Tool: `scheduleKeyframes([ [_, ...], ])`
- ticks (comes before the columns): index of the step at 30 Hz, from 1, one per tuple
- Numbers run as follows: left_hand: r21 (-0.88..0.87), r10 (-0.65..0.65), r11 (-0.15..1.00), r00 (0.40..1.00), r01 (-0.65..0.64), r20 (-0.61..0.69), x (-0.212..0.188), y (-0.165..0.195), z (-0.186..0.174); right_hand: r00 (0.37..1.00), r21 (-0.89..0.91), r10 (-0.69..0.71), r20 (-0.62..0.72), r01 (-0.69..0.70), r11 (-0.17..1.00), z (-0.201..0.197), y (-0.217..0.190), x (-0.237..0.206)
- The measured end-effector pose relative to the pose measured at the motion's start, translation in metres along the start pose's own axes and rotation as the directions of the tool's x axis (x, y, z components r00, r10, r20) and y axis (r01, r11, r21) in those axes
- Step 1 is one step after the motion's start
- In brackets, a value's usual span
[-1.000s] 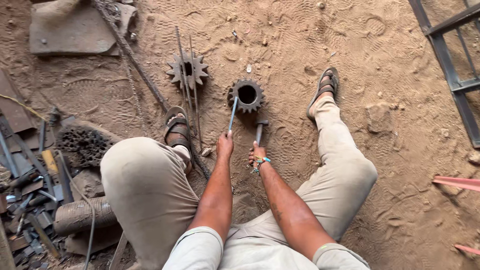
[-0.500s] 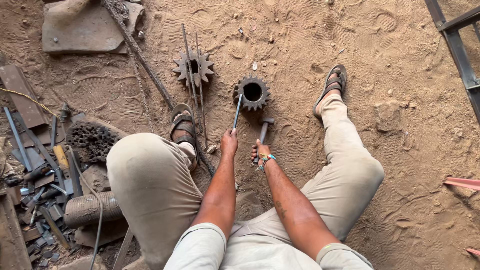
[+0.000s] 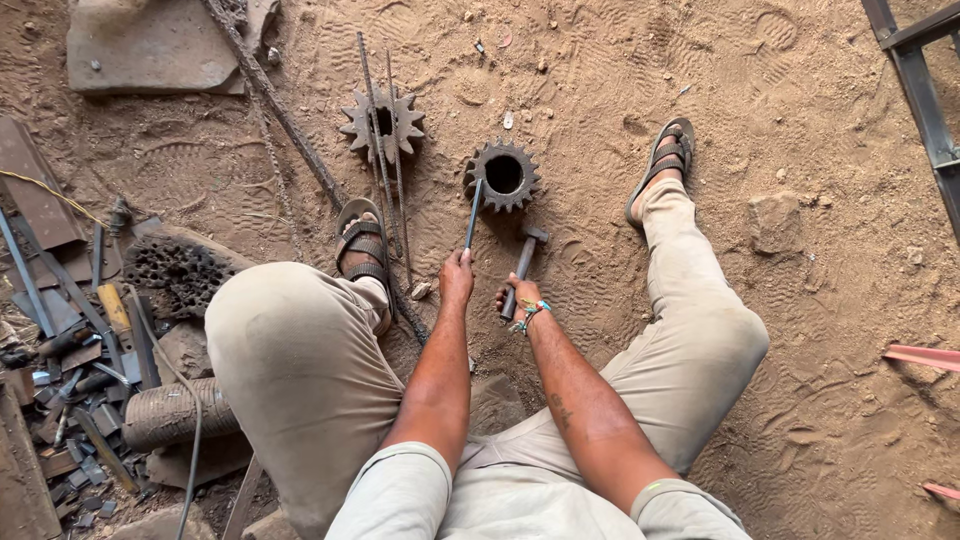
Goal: The person sits on the ground in a workshop and uses a hammer and a metal chisel to strike a metal gear. They repeatedly hit the chisel to adjust or clean the gear's teeth and inner surface.
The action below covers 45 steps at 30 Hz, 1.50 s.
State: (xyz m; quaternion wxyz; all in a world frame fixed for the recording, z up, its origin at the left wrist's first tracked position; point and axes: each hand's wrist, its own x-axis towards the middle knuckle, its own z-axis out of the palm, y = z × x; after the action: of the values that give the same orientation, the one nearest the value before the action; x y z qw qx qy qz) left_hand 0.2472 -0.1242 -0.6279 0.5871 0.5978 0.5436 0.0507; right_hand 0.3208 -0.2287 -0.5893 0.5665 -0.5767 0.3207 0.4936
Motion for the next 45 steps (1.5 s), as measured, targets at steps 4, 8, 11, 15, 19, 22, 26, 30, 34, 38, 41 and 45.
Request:
scheduleKeyframes([
  [4, -0.010, -0.017, 1.000, 1.000, 0.017, 0.015, -0.003, 0.005, -0.003, 0.998, 0.060, -0.055, 0.023, 0.054, 0.997, 0.003, -0.008, -0.011],
  [8, -0.018, 0.015, 1.000, 1.000, -0.015, 0.008, -0.008, 0.012, -0.008, 0.996, 0.148, -0.083, 0.020, 0.079, 0.986, 0.011, -0.017, -0.025],
  [11, -0.053, -0.003, 0.999, 1.000, 0.004, 0.020, -0.014, 0.019, -0.012, 0.995, 0.175, -0.102, -0.011, 0.102, 0.979, 0.018, -0.022, -0.036],
  [15, -0.070, -0.003, 0.997, 1.000, 0.005, 0.030, -0.022, 0.031, -0.018, 0.988, 0.178, -0.152, -0.028, 0.155, 0.972, 0.025, -0.025, -0.046],
  [19, 0.013, 0.042, 0.999, 0.999, -0.042, -0.014, -0.021, 0.036, -0.020, 0.944, 0.083, -0.302, -0.136, 0.315, 0.946, 0.029, -0.027, -0.044],
  [22, 0.036, 0.040, 0.999, 0.999, -0.040, 0.000, -0.013, 0.028, -0.016, 0.902, 0.112, -0.425, -0.079, 0.432, 0.895, 0.028, -0.029, -0.036],
  [26, 0.156, 0.043, 0.987, 0.995, -0.029, -0.091, 0.002, 0.002, -0.007, 0.751, 0.091, -0.659, -0.035, 0.659, 0.747, 0.018, -0.030, -0.019],
  [30, 0.094, -0.001, 0.996, 0.998, 0.008, -0.070, 0.010, -0.020, 0.000, 0.402, -0.176, -0.915, -0.015, 0.900, 0.398, 0.016, -0.038, -0.017],
  [34, 0.037, -0.201, 0.979, 0.976, 0.199, 0.078, 0.009, -0.016, -0.002, 0.153, -0.242, -0.985, 0.080, 0.962, 0.130, 0.023, -0.041, -0.011],
  [38, -0.025, -0.235, 0.971, 0.966, 0.239, 0.104, 0.002, -0.006, -0.008, 0.250, -0.511, -0.958, 0.139, 0.847, 0.147, 0.022, -0.022, 0.012],
  [41, 0.011, -0.230, 0.973, 0.968, 0.230, 0.095, -0.002, -0.001, -0.013, 0.591, -0.711, -0.770, 0.240, 0.647, 0.275, 0.017, -0.010, 0.028],
  [45, 0.020, -0.264, 0.964, 0.956, 0.264, 0.129, -0.003, -0.001, -0.018, 0.739, -0.844, -0.655, 0.159, 0.446, 0.299, 0.017, -0.009, 0.022],
])
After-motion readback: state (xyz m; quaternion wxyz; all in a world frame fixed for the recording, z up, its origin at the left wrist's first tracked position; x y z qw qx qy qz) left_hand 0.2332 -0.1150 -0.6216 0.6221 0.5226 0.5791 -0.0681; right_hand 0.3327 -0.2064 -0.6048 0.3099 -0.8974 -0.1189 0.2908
